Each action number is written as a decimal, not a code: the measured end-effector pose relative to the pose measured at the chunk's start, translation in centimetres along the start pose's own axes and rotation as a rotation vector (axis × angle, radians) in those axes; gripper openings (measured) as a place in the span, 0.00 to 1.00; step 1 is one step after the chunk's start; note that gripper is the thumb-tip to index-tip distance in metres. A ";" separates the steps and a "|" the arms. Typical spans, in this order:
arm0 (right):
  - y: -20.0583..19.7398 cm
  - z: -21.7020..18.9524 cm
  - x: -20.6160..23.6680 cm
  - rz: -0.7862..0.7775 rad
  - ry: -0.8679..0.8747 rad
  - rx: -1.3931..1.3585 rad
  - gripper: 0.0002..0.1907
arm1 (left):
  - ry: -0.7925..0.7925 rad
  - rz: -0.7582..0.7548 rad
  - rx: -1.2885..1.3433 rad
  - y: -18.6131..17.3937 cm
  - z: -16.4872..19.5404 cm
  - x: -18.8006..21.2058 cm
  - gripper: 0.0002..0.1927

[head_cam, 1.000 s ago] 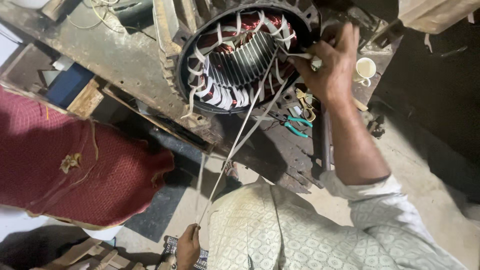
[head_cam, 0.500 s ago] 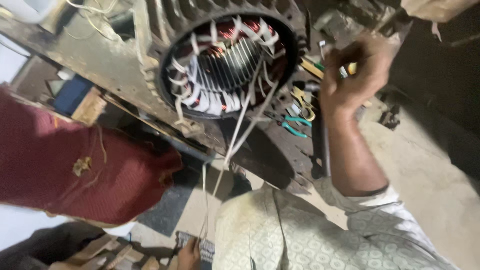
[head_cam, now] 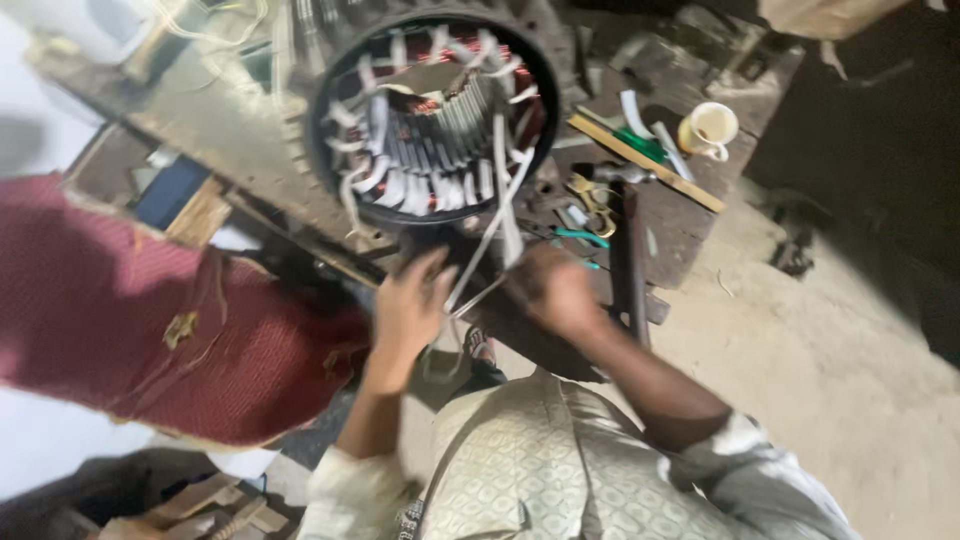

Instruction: The person uses a hammer to tap white insulating strips into the slots of an electric motor stator. They repeatedly adjust the strips with their hands and strike them with the hammer to secure them in place.

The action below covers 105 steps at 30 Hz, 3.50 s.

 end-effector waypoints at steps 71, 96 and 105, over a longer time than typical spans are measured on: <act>-7.5 -0.4 -11.2 0.289 0.597 -0.483 0.19 | 0.550 0.112 0.376 5.8 11.7 -5.4 0.08; -4.7 -1.6 -8.2 0.430 0.509 -0.083 0.16 | 0.628 -0.059 0.473 3.9 8.0 -7.1 0.11; -6.9 -10.7 -11.7 -0.100 -0.129 0.789 0.15 | 0.731 -0.021 0.413 4.7 6.5 -7.5 0.07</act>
Point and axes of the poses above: each hand's wrist, its own x-axis away from the middle knuckle, its own y-axis out of the palm, z = x × y, the point moved 1 cm from there along -x, towards the middle knuckle, and after that the axes turned 7 degrees about z, right-handed, at the moved point
